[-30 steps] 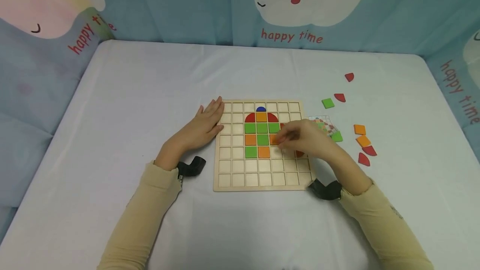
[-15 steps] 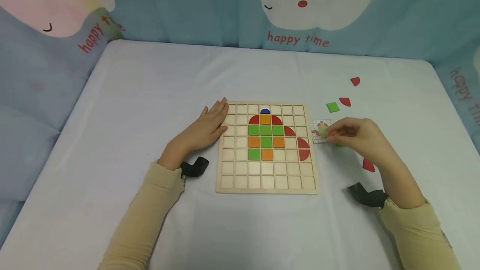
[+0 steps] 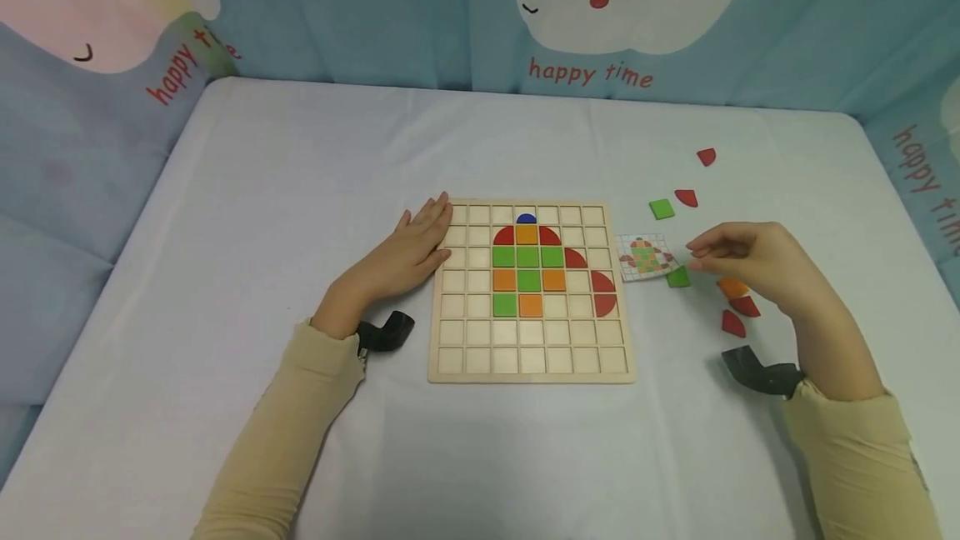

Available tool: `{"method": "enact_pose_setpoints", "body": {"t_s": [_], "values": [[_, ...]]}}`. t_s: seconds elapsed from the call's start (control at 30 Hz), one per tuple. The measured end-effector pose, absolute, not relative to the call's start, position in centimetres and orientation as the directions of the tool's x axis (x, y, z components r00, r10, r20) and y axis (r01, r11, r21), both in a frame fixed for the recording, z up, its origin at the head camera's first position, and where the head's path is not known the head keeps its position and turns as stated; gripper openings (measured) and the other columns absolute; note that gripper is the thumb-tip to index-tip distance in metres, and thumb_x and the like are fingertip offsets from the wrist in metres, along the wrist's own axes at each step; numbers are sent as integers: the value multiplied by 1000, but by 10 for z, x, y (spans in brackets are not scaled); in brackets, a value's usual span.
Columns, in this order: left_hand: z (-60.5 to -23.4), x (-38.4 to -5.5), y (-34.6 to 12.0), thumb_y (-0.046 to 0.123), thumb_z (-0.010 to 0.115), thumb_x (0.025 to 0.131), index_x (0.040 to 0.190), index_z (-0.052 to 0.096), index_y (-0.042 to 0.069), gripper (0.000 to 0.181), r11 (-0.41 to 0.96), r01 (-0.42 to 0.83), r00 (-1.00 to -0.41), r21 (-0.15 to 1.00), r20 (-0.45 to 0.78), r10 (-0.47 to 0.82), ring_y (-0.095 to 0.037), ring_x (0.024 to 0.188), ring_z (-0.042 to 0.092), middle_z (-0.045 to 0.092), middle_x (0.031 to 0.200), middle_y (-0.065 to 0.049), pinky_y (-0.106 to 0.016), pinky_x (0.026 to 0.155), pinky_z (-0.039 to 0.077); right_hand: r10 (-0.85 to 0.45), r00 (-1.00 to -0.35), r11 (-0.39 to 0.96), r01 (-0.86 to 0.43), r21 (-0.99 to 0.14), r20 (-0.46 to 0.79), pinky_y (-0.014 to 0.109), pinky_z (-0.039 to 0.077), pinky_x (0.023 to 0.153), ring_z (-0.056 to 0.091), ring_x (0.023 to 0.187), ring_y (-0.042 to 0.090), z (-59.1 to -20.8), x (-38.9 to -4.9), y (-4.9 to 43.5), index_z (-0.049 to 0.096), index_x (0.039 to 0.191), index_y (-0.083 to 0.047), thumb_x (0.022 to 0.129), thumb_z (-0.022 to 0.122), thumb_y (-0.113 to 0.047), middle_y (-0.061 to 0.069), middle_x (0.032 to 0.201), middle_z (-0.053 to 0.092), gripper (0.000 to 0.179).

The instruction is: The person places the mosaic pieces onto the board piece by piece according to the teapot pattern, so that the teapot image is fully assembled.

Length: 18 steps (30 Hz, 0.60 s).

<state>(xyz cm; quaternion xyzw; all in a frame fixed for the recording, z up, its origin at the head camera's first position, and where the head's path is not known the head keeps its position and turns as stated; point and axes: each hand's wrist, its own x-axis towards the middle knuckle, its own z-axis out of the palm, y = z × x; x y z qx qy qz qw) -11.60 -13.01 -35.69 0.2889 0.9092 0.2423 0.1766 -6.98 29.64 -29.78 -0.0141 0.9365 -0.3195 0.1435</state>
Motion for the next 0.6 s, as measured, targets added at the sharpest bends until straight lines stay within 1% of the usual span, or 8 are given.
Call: {"method": "enact_pose_setpoints", "body": {"t_s": [0.17,0.33,0.6], "values": [[-358,-117,-129,22,39,103,149,7,-3,62,719,439,-771,539,-185,609,-29,143,-3,-4,156,-16,-47,113,-4,-122,-949,788,86,-610,-292,21,48,61,60,73,14,-303,-72,302,66,105,2,86,71,-16,14,90,68,26],[-358,-117,-129,21,38,103,149,7,-4,61,719,439,-771,539,-185,609,-29,143,-3,-4,156,-17,-47,113,-4,-102,-941,795,118,-595,-324,20,47,62,59,74,12,-309,-73,306,66,106,2,86,71,-17,10,90,68,28],[-358,-116,-130,20,39,103,148,7,-6,61,714,440,-770,544,-179,612,-31,143,-2,-4,156,-19,-48,113,-4,-99,-917,798,159,-582,-386,17,48,65,59,78,8,-317,-78,302,64,111,3,85,71,-15,12,98,67,32]]}}
